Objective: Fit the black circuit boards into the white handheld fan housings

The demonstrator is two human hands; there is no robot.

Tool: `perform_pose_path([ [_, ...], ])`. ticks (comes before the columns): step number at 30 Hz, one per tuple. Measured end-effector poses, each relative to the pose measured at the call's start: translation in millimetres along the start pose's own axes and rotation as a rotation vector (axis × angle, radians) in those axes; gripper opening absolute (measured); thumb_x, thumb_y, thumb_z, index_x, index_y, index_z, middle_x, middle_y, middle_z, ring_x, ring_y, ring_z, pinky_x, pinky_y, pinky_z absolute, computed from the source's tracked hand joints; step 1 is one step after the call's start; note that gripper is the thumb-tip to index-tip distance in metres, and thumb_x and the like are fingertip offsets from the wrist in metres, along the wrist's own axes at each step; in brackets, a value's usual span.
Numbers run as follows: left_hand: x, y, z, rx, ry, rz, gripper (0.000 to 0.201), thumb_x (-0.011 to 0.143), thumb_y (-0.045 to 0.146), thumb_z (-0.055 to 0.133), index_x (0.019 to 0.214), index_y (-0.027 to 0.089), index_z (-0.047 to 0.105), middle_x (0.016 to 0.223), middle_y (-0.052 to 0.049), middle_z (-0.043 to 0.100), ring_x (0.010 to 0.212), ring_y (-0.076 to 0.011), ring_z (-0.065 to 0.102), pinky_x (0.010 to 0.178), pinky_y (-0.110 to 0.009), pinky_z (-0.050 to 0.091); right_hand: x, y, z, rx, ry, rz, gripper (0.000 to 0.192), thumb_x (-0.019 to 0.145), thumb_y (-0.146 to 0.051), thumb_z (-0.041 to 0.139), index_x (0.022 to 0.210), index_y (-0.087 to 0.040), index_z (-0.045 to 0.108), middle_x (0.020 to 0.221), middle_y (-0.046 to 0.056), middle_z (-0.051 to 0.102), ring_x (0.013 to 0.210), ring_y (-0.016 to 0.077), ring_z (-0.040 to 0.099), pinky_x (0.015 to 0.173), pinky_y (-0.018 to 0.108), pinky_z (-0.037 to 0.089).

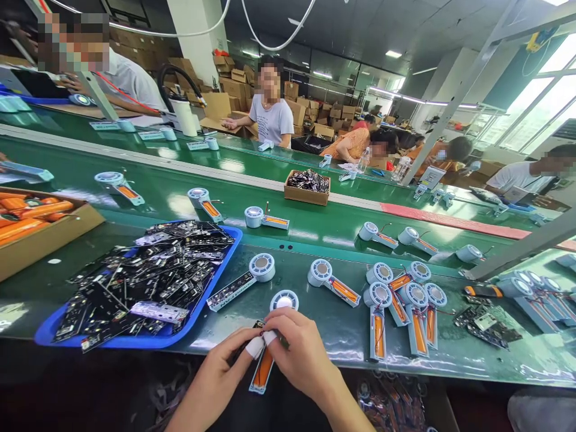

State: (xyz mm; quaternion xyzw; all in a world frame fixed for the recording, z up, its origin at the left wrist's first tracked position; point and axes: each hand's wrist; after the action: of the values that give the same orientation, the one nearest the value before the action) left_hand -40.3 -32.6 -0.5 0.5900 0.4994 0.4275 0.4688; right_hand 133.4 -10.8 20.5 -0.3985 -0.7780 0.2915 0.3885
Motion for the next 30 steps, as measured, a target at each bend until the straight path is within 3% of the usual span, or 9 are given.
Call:
perform_pose_path([
  [5, 1.6, -9.8, 0.5, -0.106, 0.05, -0.109, 0.029, 0.085, 0.044, 0.063, 0.09, 0.022, 0.08, 0.077, -0.004, 0.073, 0.084, -0.0245, 0.07, 0.075, -0.031, 0.058, -5.2, -0.5, -1.8, 0.06, -0.044, 0.002, 0.021, 0.092, -0.007, 0.054, 0.096, -0.021, 0.069, 0.095, 0.004, 0.071, 0.086, 0.0151, 0.067, 0.077, 0.023, 0.051],
  [11, 2.5, 1.3, -2.8, -0.045, 0.042, -0.138, 0.025, 0.079, 0.042, 0.064, 0.082, 0.021, 0.079, 0.084, -0.005, 0.075, 0.084, -0.0237, 0.07, 0.081, -0.031, 0.056, -7.9, -0.5, -5.6, -0.026, -0.103, 0.036, 0.02, 0.092, -0.011, 0.061, 0.106, -0.022, 0.071, 0.095, 0.004, 0.069, 0.083, 0.0161, 0.064, 0.072, 0.024, 0.05],
  [15, -1.1, -6.8, -0.4, -0.106, 0.024, -0.197, 0.032, 0.082, 0.047, 0.062, 0.09, 0.019, 0.075, 0.08, -0.005, 0.073, 0.067, -0.0194, 0.066, 0.059, -0.026, 0.054, -8.8, 3.0, -5.4, -0.107, -0.091, -0.026, 0.021, 0.099, -0.014, 0.055, 0.108, -0.022, 0.072, 0.097, 0.006, 0.07, 0.087, 0.0172, 0.065, 0.077, 0.025, 0.051],
  [18, -6.1, -14.4, 2.8, -0.198, 0.056, -0.254, 0.037, 0.082, 0.049, 0.061, 0.106, 0.021, 0.069, 0.08, -0.002, 0.071, 0.051, -0.0131, 0.056, 0.042, -0.021, 0.043, -8.4, 5.9, -3.9, -0.191, -0.053, -0.087, 0.02, 0.101, -0.016, 0.052, 0.108, -0.021, 0.07, 0.098, 0.007, 0.07, 0.088, 0.0186, 0.067, 0.078, 0.027, 0.053],
  [22, -12.0, -14.8, 7.7, -0.243, 0.143, -0.265, 0.049, 0.083, 0.042, 0.062, 0.129, 0.025, 0.055, 0.085, 0.001, 0.071, 0.045, -0.0095, 0.049, 0.039, -0.019, 0.038, -6.4, 6.6, 2.9, -0.344, 0.065, -0.204, 0.021, 0.104, -0.021, 0.046, 0.106, -0.02, 0.067, 0.096, 0.008, 0.071, 0.084, 0.0199, 0.066, 0.073, 0.029, 0.052],
  [27, -13.8, -15.0, 9.6, -0.223, 0.123, -0.222, 0.037, 0.086, 0.041, 0.059, 0.117, 0.021, 0.061, 0.074, 0.0, 0.071, 0.05, -0.0136, 0.057, 0.046, -0.023, 0.048, -4.2, 4.3, 10.9, -0.454, 0.164, -0.236, 0.02, 0.104, -0.019, 0.046, 0.1, -0.019, 0.066, 0.088, 0.006, 0.071, 0.073, 0.019, 0.061, 0.065, 0.029, 0.049],
  [30, -13.2, -16.1, 9.2, -0.203, 0.137, -0.185, 0.033, 0.086, 0.039, 0.057, 0.114, 0.022, 0.065, 0.082, -0.001, 0.075, 0.054, -0.0142, 0.061, 0.05, -0.023, 0.052, -4.8, 4.1, 12.6, -0.443, 0.171, -0.227, 0.019, 0.104, -0.019, 0.047, 0.1, -0.019, 0.066, 0.089, 0.006, 0.071, 0.074, 0.019, 0.061, 0.065, 0.029, 0.048],
])
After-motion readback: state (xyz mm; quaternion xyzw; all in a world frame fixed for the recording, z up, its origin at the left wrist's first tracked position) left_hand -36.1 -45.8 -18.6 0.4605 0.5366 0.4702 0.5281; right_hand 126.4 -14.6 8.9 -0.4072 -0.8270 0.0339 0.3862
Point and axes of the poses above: each hand's wrist, its own x-axis towards the middle knuckle, its own z-axis out of the palm, y = z × x
